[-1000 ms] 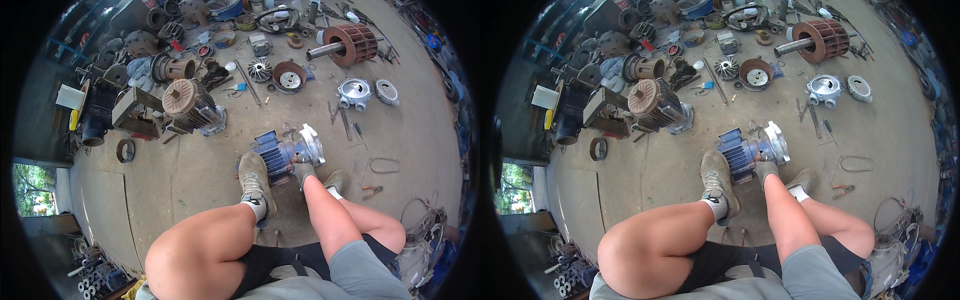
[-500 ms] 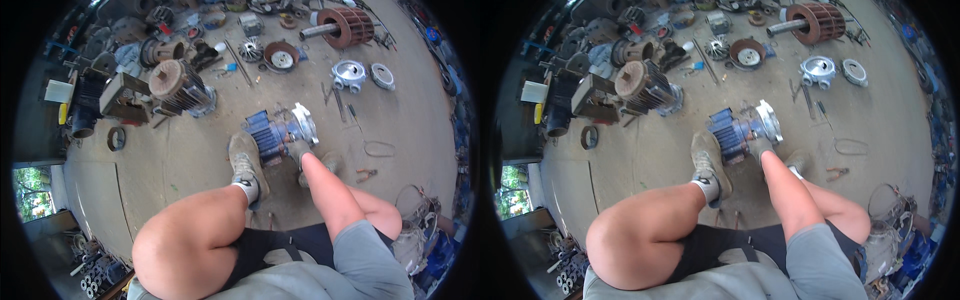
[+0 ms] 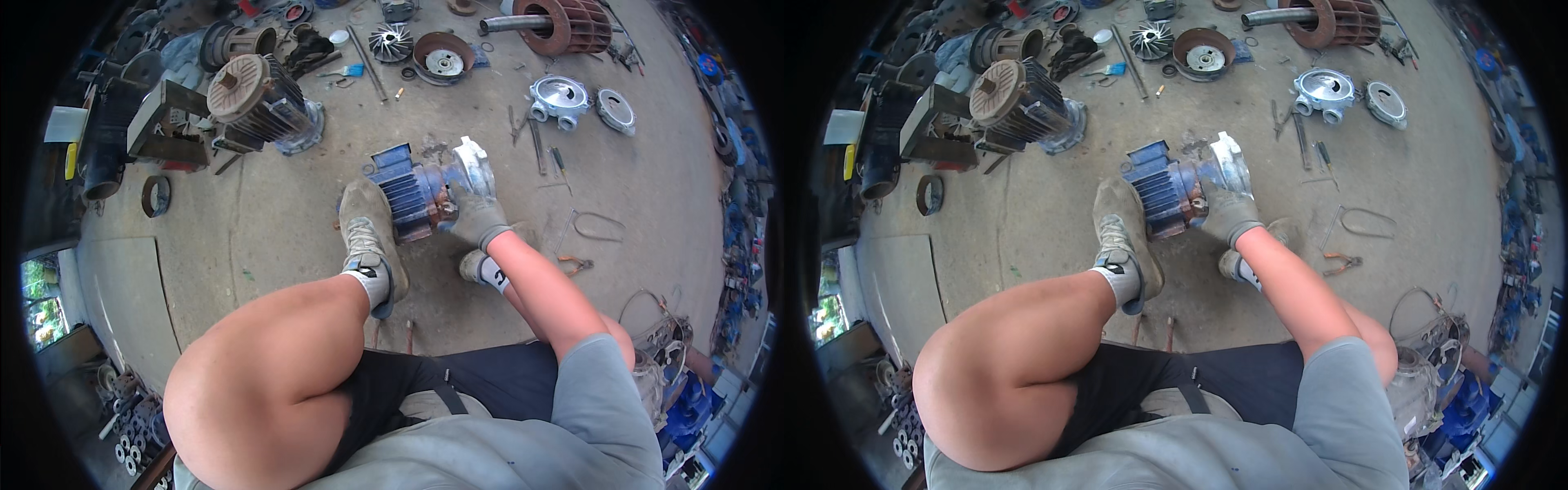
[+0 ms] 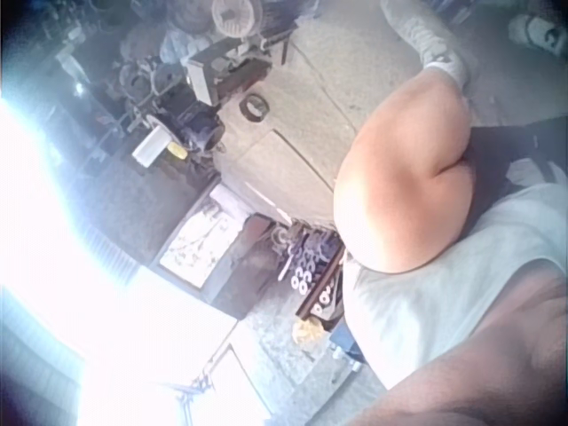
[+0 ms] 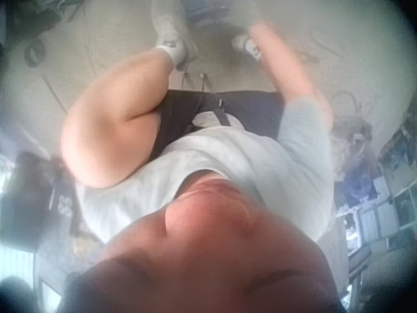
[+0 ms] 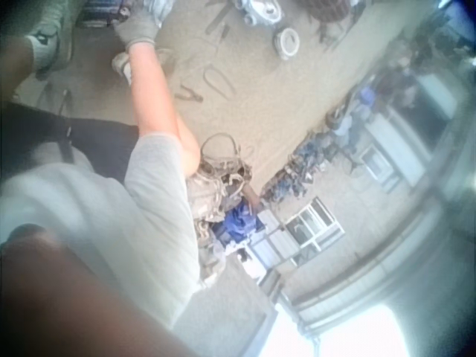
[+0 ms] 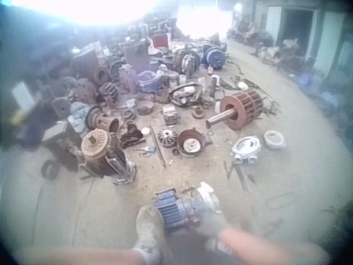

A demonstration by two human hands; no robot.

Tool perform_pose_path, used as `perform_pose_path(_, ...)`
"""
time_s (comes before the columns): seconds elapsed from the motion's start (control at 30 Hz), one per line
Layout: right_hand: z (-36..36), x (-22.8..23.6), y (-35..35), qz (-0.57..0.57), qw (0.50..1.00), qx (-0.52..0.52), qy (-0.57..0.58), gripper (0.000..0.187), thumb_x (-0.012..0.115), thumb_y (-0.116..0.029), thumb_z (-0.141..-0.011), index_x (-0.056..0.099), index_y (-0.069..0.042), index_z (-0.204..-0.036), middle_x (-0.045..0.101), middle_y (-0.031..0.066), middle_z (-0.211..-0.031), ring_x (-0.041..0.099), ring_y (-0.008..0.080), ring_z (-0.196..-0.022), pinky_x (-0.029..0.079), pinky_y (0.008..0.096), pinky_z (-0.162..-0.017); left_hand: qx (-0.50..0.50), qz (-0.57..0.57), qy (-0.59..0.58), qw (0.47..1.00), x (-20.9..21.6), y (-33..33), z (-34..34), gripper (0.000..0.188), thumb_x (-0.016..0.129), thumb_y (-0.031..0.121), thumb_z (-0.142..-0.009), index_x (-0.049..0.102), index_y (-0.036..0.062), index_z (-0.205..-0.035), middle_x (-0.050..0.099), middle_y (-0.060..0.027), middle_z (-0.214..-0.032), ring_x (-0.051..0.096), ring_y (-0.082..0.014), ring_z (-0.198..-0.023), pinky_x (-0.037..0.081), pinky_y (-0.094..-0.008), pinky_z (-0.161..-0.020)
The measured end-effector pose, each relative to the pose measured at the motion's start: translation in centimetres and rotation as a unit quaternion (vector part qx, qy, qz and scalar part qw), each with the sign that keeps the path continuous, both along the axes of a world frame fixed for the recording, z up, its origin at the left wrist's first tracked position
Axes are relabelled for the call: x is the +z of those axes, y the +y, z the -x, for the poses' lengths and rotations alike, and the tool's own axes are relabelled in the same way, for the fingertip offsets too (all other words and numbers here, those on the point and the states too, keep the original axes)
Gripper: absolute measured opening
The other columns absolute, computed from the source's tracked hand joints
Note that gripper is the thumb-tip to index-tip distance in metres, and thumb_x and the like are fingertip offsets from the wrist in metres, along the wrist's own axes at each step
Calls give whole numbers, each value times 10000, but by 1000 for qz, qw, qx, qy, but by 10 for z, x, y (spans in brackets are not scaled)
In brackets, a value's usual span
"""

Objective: The person disassembles a blue electric motor in a cluttered workshop. They use a wrench to loosen bolts, remove the motor housing, and separate the internal components, including the rotor and stator.

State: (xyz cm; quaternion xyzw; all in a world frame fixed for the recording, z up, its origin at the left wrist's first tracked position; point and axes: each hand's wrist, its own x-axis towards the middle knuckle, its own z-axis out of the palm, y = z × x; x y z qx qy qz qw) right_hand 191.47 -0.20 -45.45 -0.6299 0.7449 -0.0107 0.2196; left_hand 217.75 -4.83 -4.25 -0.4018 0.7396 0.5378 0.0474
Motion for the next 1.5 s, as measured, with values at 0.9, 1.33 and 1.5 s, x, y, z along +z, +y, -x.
perform_pose_path(0.9,-17,-44,-25,-8,989,131,73,149,629,-174,-982,735,-114,-1068,757,146,-1108,773,326,-1011,624,455,-851,-34,87,56,994,-26,-24,-31,623,616,-92,-744,623,-25,-1364,668,-267,-1201,611,-480,-1207,512,-461,-1021)
perform_pose_path(1.33,-20,-40,-29,-27,989,131,71,196,598,-169,-1000,739,-102,-1117,763,146,-1093,779,325,-1027,640,445,-831,44,56,48,996,-11,3,-1,444,622,-139,-801,713,-27,-1221,672,-228,-1002,677,-385,-983,535,-365,-856)
perform_pose_path(1.5,-22,-41,-26,13,992,100,74,199,583,-170,-1000,741,-105,-1101,777,144,-1074,782,318,-1018,639,451,-830,-1,67,38,997,-9,-5,3,505,631,-135,-787,688,-9,-1273,669,-233,-1041,678,-368,-1000,533,-379,-850)
